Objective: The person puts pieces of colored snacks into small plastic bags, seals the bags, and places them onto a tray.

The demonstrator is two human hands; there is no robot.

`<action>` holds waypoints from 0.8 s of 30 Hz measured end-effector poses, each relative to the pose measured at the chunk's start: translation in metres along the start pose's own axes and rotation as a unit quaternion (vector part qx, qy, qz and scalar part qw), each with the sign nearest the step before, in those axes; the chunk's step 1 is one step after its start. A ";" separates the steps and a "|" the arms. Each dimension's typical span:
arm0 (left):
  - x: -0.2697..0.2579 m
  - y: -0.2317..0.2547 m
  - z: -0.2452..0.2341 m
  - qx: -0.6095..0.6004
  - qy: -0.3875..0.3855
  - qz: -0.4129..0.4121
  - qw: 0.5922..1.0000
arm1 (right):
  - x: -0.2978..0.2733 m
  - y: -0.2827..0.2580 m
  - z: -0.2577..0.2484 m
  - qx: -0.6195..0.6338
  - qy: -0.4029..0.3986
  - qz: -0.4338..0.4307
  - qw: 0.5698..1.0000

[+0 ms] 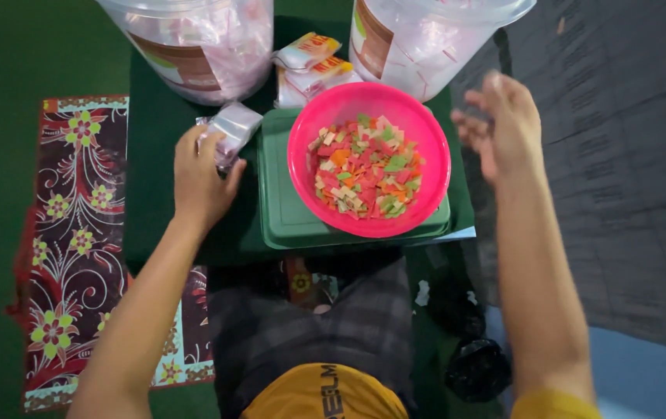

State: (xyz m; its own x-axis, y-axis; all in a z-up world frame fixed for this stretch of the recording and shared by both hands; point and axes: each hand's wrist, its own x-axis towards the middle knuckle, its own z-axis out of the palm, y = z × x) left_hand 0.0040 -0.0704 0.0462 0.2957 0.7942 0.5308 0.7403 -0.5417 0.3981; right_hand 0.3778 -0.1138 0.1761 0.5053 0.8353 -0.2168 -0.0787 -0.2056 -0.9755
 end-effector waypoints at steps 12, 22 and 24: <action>-0.024 0.005 -0.014 -0.032 -0.044 -0.019 0.998 | 0.067 -0.041 0.041 0.198 0.038 0.097 0.975; 0.106 0.133 -0.060 -0.143 0.043 0.211 0.966 | 0.036 0.005 0.032 0.222 -0.022 -0.135 0.966; 0.141 0.167 -0.066 -0.120 0.044 0.282 0.951 | 0.021 0.002 0.031 0.222 -0.009 -0.109 0.969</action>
State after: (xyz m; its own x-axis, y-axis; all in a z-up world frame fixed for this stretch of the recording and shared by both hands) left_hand 0.1291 -0.0668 0.2370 0.5453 0.3392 0.7666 0.3174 -0.9299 0.1857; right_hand 0.3619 -0.0812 0.1682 0.5362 0.8441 0.0003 -0.3349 0.2131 -0.9179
